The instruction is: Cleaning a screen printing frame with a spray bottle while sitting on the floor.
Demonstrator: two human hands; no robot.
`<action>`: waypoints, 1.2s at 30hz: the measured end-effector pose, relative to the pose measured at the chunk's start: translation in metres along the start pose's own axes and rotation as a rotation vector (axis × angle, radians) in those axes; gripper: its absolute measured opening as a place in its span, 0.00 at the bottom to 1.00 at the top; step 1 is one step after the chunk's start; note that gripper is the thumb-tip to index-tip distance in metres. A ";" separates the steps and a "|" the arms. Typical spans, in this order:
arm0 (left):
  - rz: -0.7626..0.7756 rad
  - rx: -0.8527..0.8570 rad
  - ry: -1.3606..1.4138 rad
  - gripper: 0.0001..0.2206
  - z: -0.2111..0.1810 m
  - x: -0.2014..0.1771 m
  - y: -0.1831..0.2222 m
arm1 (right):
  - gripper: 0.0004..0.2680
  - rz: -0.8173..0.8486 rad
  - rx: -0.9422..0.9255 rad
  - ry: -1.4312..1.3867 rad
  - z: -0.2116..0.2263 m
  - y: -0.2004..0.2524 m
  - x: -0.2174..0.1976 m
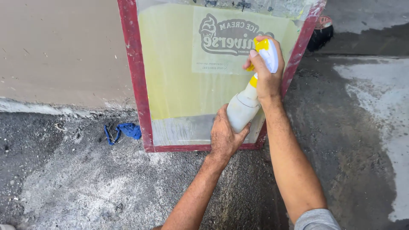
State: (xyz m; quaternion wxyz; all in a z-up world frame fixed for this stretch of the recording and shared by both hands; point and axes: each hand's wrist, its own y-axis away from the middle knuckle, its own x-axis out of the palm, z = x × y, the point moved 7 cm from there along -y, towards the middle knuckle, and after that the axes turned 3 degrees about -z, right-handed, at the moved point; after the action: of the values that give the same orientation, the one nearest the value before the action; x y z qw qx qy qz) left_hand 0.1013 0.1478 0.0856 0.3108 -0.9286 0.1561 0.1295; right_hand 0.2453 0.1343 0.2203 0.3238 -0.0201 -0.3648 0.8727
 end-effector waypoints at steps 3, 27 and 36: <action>0.007 0.014 -0.002 0.39 0.000 -0.001 0.002 | 0.11 0.008 -0.011 -0.006 0.001 0.004 -0.001; 0.021 -0.006 0.059 0.40 -0.001 0.006 0.011 | 0.09 0.024 -0.019 0.045 0.003 0.008 -0.007; 0.060 -0.028 0.051 0.41 0.001 0.008 0.008 | 0.09 0.044 -0.004 0.044 0.003 0.008 -0.006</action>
State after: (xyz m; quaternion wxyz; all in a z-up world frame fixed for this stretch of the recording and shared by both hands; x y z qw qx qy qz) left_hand 0.1058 0.1402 0.0780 0.2896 -0.9307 0.1900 0.1174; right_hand 0.2451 0.1250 0.2160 0.3125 -0.0477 -0.3587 0.8783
